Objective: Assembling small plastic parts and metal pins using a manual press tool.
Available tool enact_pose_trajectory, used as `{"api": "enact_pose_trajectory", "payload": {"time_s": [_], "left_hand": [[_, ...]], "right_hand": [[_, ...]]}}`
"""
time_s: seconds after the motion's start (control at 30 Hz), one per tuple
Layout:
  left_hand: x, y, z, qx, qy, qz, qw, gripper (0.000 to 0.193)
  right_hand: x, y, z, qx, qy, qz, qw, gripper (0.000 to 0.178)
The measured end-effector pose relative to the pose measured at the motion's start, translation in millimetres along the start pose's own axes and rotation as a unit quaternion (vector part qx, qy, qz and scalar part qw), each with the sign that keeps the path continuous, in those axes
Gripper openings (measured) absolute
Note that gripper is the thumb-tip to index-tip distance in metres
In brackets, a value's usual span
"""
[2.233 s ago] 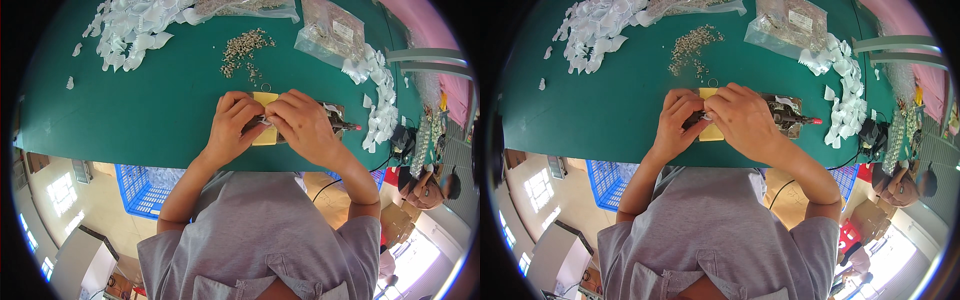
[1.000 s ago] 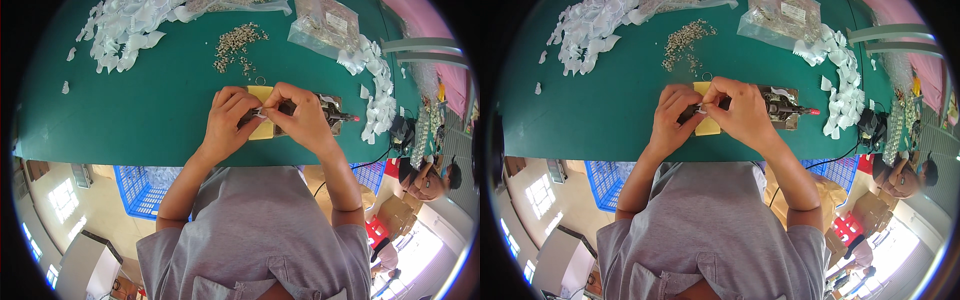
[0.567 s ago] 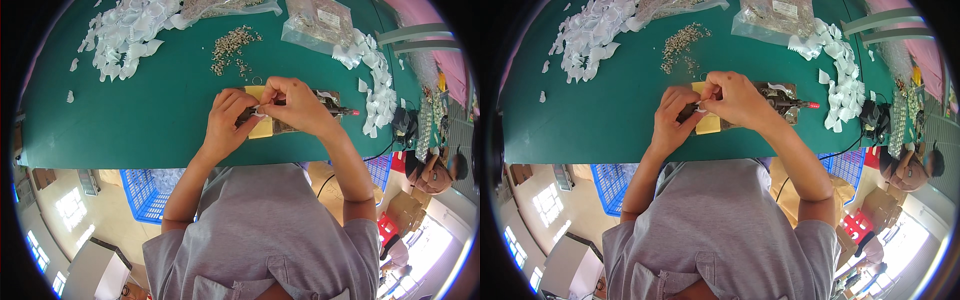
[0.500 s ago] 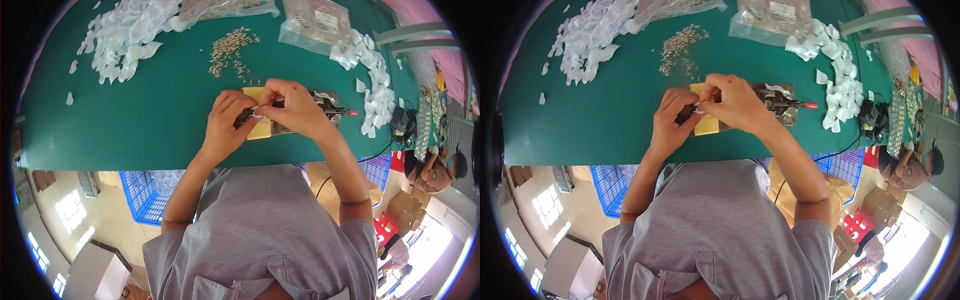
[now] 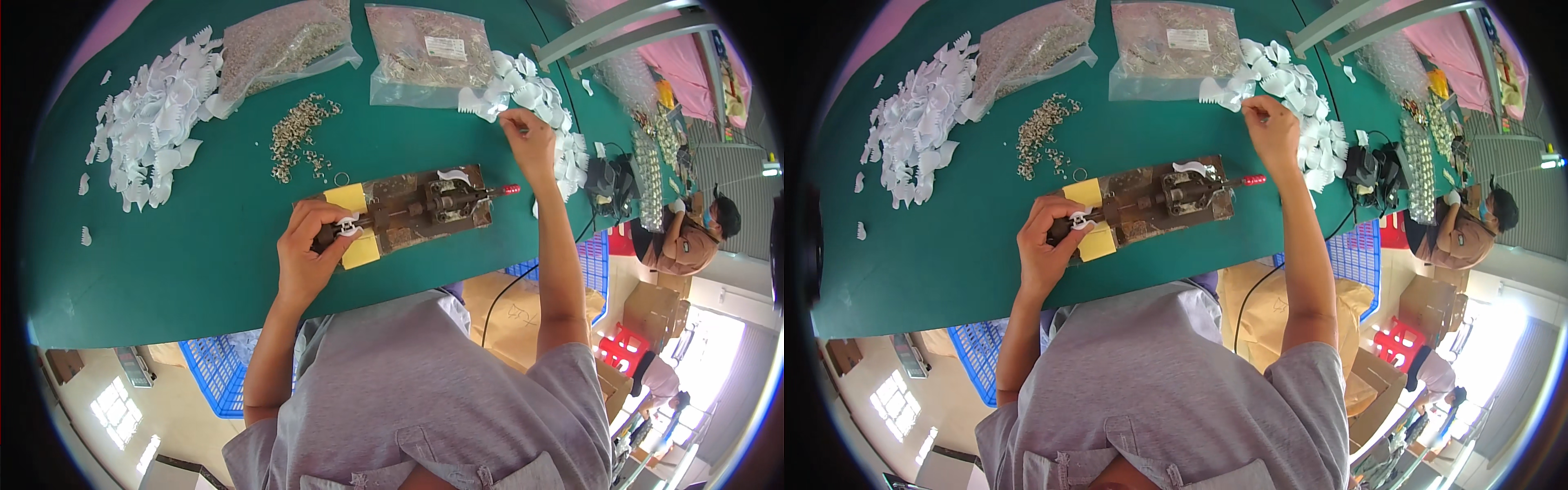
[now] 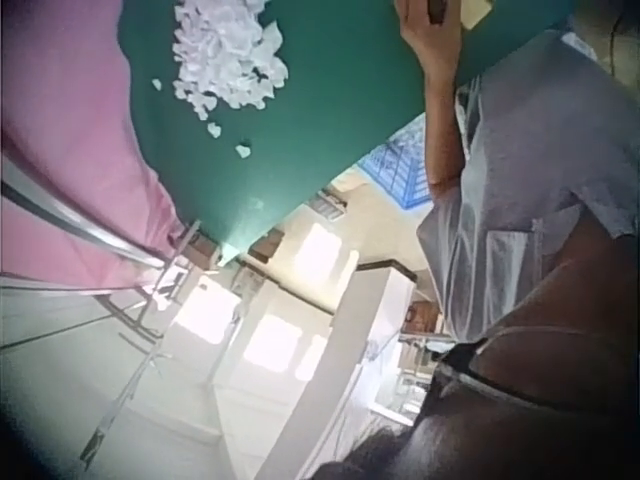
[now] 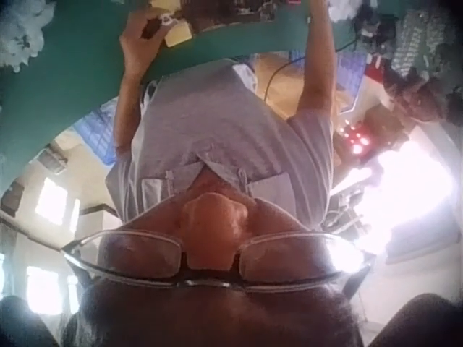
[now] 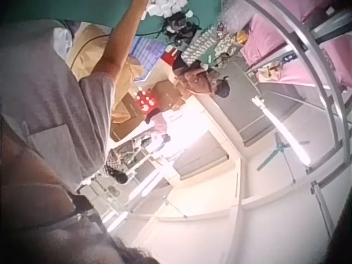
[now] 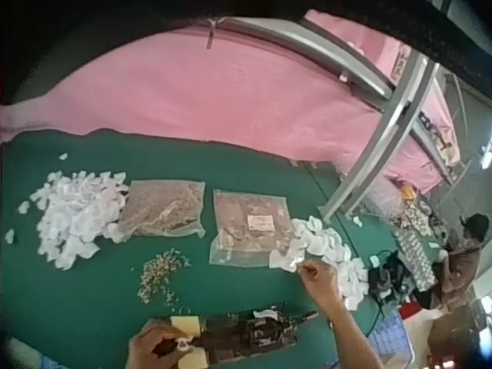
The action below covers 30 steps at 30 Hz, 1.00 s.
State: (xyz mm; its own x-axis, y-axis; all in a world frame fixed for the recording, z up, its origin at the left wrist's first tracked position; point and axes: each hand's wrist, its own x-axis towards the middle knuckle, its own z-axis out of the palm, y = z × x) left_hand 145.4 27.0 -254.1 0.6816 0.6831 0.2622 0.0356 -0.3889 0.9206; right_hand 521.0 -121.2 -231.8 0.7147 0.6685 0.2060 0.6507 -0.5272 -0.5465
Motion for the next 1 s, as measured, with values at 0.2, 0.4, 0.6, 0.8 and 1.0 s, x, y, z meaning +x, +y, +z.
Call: {"api": "enact_pose_trajectory", "payload": {"time_s": [0.2, 0.4, 0.6, 0.8, 1.0], "left_hand": [[2, -4, -1, 0.019, 0.000, 0.011, 1.000, 0.024], [6, 1, -4, 0.000, -0.014, 0.013, 1.000, 0.022], [1, 1, -4, 0.002, -0.016, 0.022, 1.000, 0.023], [0, 3, -3, -0.005, -0.010, 0.021, 1.000, 0.022], [2, 2, -5, -0.010, -0.002, 0.035, 0.999, 0.020]], "right_hand": [[45, -59, 55, 0.047, -0.010, -0.292, 0.955, 0.018], [74, -82, 105, -0.194, -0.022, -0.402, 0.895, 0.043], [97, -113, 146, -0.496, -0.154, -0.181, 0.835, 0.064], [145, -144, 156, -0.583, -0.337, -0.075, 0.735, 0.048], [133, -140, 152, -0.584, -0.286, -0.112, 0.751, 0.029]]}}
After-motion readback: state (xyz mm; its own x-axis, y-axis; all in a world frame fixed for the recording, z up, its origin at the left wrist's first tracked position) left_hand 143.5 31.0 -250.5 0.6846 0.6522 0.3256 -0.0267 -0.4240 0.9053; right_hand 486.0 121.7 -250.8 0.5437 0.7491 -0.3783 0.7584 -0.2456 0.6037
